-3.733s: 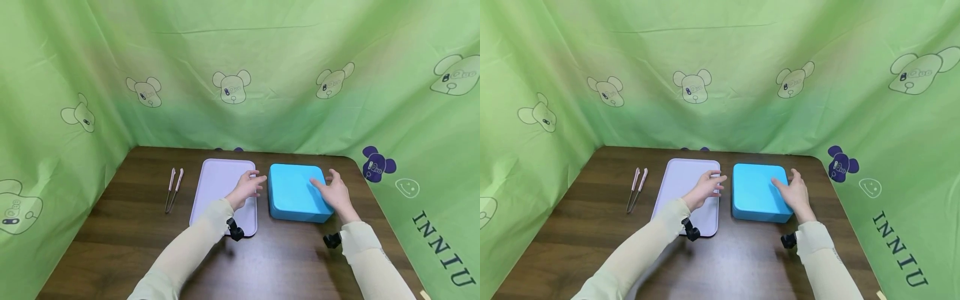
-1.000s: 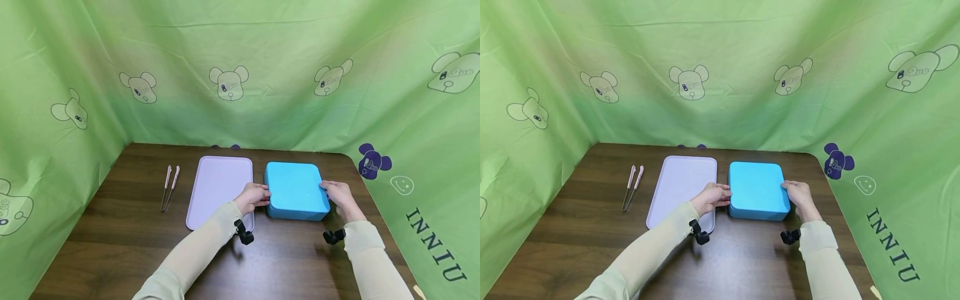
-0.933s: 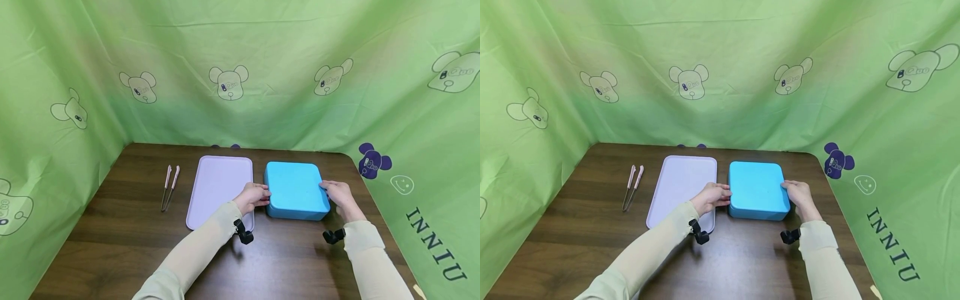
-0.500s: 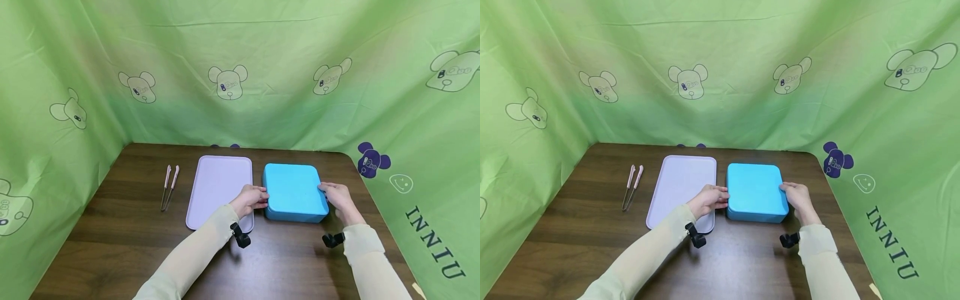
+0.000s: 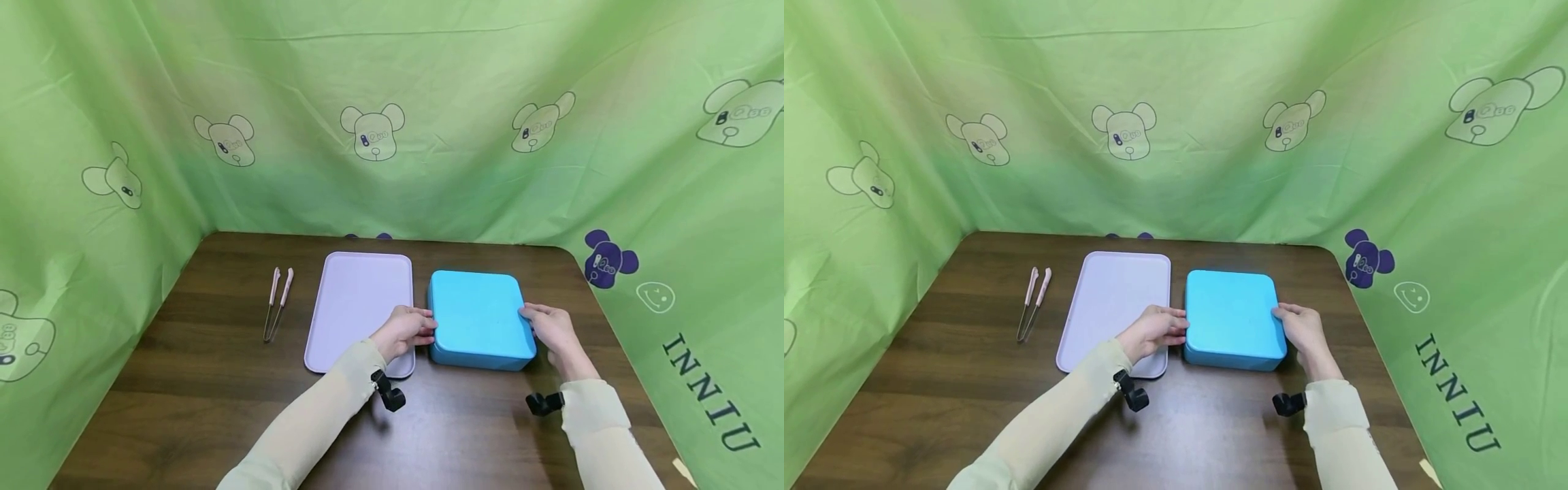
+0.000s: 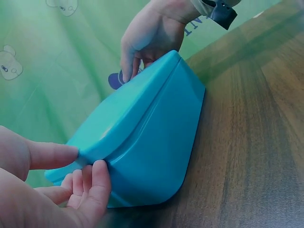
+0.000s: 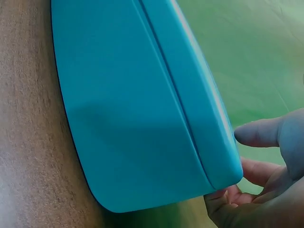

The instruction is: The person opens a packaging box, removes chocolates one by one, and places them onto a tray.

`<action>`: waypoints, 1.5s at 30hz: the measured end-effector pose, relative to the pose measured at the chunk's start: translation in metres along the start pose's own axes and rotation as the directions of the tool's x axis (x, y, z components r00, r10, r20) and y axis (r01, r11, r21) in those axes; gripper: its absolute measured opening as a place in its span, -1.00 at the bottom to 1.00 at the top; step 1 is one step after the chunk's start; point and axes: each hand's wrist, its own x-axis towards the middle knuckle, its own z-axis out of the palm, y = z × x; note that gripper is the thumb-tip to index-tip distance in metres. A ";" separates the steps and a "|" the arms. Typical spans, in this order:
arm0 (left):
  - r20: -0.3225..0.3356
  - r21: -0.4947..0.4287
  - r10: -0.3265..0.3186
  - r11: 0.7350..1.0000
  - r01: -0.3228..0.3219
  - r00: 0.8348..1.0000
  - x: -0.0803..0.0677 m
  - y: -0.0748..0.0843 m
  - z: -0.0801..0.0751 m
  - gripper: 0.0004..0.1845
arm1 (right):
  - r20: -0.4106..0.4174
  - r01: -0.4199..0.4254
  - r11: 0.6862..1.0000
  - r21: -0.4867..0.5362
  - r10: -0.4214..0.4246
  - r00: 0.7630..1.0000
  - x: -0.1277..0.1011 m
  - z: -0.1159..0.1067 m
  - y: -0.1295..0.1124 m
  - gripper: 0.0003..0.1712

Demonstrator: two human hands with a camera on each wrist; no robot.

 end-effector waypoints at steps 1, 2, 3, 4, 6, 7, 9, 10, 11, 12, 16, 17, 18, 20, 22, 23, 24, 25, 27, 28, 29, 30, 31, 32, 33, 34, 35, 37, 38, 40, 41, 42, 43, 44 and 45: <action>0.002 -0.004 -0.004 1.000 0.004 1.000 -0.001 0.000 0.000 -0.71 | 0.001 -0.001 1.000 0.000 0.001 1.000 -0.001 0.000 0.000 -0.29; 0.003 -0.007 -0.007 1.000 0.007 1.000 -0.002 0.000 0.000 -0.71 | 0.000 0.000 1.000 0.000 0.000 1.000 -0.001 0.000 0.000 -0.29; 0.005 -0.009 -0.010 1.000 0.010 1.000 -0.003 0.000 0.000 -0.71 | -0.001 0.000 1.000 -0.001 0.000 1.000 -0.002 0.000 0.000 -0.29; 0.005 -0.005 -0.007 1.000 0.007 1.000 -0.004 0.000 0.000 -0.71 | -0.002 0.000 1.000 0.000 0.000 1.000 -0.002 0.000 0.001 -0.29; 0.006 -0.007 -0.009 1.000 0.009 1.000 -0.005 0.000 0.000 -0.72 | -0.006 -0.001 1.000 -0.001 0.001 1.000 -0.003 0.000 0.000 -0.29; 0.006 -0.007 -0.010 1.000 0.011 1.000 -0.005 0.000 0.000 -0.72 | -0.008 -0.001 1.000 -0.002 0.001 1.000 -0.003 0.000 0.001 -0.29; 0.005 -0.006 -0.011 1.000 0.011 1.000 -0.006 0.000 0.000 -0.72 | -0.011 -0.006 1.000 -0.005 0.006 1.000 -0.004 0.000 0.001 -0.29; 0.005 -0.007 -0.013 1.000 0.013 1.000 -0.006 0.000 -0.001 -0.72 | -0.016 -0.008 1.000 -0.005 0.008 1.000 -0.004 0.000 0.001 -0.29; 0.006 -0.009 -0.017 1.000 0.017 1.000 -0.006 0.000 -0.001 -0.72 | -0.020 -0.009 1.000 -0.005 0.009 1.000 -0.004 0.000 0.001 -0.29; 0.005 -0.010 -0.017 1.000 0.017 1.000 -0.006 0.000 -0.001 -0.73 | -0.024 -0.008 1.000 -0.005 0.007 1.000 -0.004 0.000 0.002 -0.29; 0.006 -0.010 -0.014 1.000 0.014 1.000 -0.006 -0.002 -0.001 -0.74 | -0.038 0.001 1.000 -0.001 -0.001 0.999 -0.004 0.001 0.003 -0.30; 0.007 -0.010 -0.014 1.000 0.014 1.000 -0.006 -0.002 -0.001 -0.75 | -0.039 0.004 1.000 -0.001 -0.004 0.999 -0.004 0.001 0.003 -0.30; 0.008 -0.009 -0.014 1.000 0.014 1.000 -0.006 -0.002 -0.001 -0.75 | -0.041 0.007 1.000 0.000 -0.007 0.999 -0.005 0.001 0.003 -0.31; 0.010 -0.007 -0.015 1.000 0.015 1.000 -0.007 -0.001 -0.001 -0.75 | -0.042 0.014 1.000 -0.002 -0.015 0.999 -0.005 0.001 0.003 -0.32; 0.011 -0.004 -0.019 1.000 0.019 1.000 -0.008 0.000 -0.001 -0.74 | -0.045 0.019 1.000 -0.003 -0.019 0.999 -0.006 0.002 0.002 -0.33; 0.010 -0.002 -0.020 1.000 0.020 1.000 -0.008 0.001 -0.001 -0.74 | -0.048 0.022 1.000 -0.003 -0.022 0.999 -0.006 0.002 0.002 -0.34; 0.009 -0.002 -0.020 1.000 0.020 1.000 -0.008 0.001 -0.001 -0.74 | -0.049 0.024 1.000 -0.003 -0.024 0.999 -0.006 0.002 0.001 -0.34; 0.008 -0.001 -0.022 1.000 0.022 1.000 -0.008 0.001 -0.001 -0.74 | -0.048 0.025 1.000 -0.004 -0.025 0.999 -0.006 0.002 0.001 -0.34; 0.008 0.001 -0.019 1.000 0.019 1.000 -0.008 0.001 -0.001 -0.73 | -0.048 0.027 1.000 -0.003 -0.027 0.998 -0.006 0.001 0.001 -0.34; 0.009 0.000 -0.018 1.000 0.018 1.000 -0.008 0.001 -0.001 -0.74 | -0.049 0.027 1.000 -0.002 -0.027 0.998 -0.006 0.001 0.001 -0.34; 0.010 0.000 -0.016 1.000 0.016 1.000 -0.008 0.000 0.000 -0.74 | -0.050 0.027 1.000 0.000 -0.027 0.998 -0.007 0.001 0.001 -0.34; 0.011 -0.002 -0.016 1.000 0.016 1.000 -0.008 0.000 0.000 -0.75 | -0.050 0.025 1.000 0.001 -0.025 0.998 -0.007 0.001 0.001 -0.34; 0.012 -0.002 -0.014 1.000 0.014 1.000 -0.009 0.000 0.000 -0.75 | -0.052 0.025 1.000 0.002 -0.024 0.998 -0.007 0.001 0.001 -0.34; 0.013 -0.005 -0.012 1.000 0.012 1.000 -0.009 0.000 0.000 -0.76 | -0.053 0.023 1.000 0.004 -0.023 0.998 -0.007 0.001 0.001 -0.34; 0.012 -0.006 -0.010 1.000 0.010 1.000 -0.009 0.000 0.000 -0.76 | -0.055 0.021 1.000 0.007 -0.021 0.998 -0.007 0.001 0.001 -0.35; 0.011 -0.009 -0.011 1.000 0.011 1.000 -0.010 0.000 0.001 -0.76 | -0.055 0.018 1.000 0.010 -0.018 0.998 -0.007 0.001 0.001 -0.35; 0.009 -0.006 -0.009 1.000 0.009 1.000 -0.010 0.000 0.001 -0.77 | -0.055 0.015 1.000 0.013 -0.014 0.998 -0.007 0.001 0.001 -0.35; 0.007 -0.003 -0.005 1.000 0.005 1.000 -0.011 0.000 0.001 -0.77 | -0.055 0.012 1.000 0.018 -0.011 0.998 -0.007 0.001 0.001 -0.35; 0.006 -0.004 -0.007 1.000 0.007 1.000 -0.011 0.000 0.001 -0.77 | -0.055 0.013 1.000 0.018 -0.012 0.998 -0.007 0.001 0.001 -0.35; 0.006 -0.004 -0.009 1.000 0.009 1.000 -0.012 0.000 0.002 -0.77 | -0.054 0.015 1.000 0.017 -0.014 0.998 -0.008 0.001 0.001 -0.35; 0.007 -0.002 -0.008 1.000 0.008 1.000 -0.012 0.001 0.002 -0.77 | -0.054 0.018 1.000 0.014 -0.017 0.998 -0.008 0.000 0.001 -0.35; 0.007 -0.003 -0.012 1.000 0.012 1.000 -0.012 0.001 0.002 -0.78 | -0.053 0.021 1.000 0.013 -0.020 0.998 -0.008 0.000 0.001 -0.35; 0.005 -0.002 -0.010 1.000 0.010 1.000 -0.013 0.001 0.002 -0.78 | -0.052 0.023 1.000 0.012 -0.023 0.998 -0.008 0.000 0.001 -0.35; 0.003 -0.001 -0.009 1.000 0.009 1.000 -0.013 0.001 0.002 -0.77 | -0.052 0.026 1.000 0.013 -0.025 0.998 -0.009 0.000 0.001 -0.35; 0.002 -0.001 -0.007 1.000 0.007 1.000 -0.013 0.001 0.002 -0.77 | -0.052 0.027 1.000 0.013 -0.027 0.998 -0.009 0.000 0.001 -0.36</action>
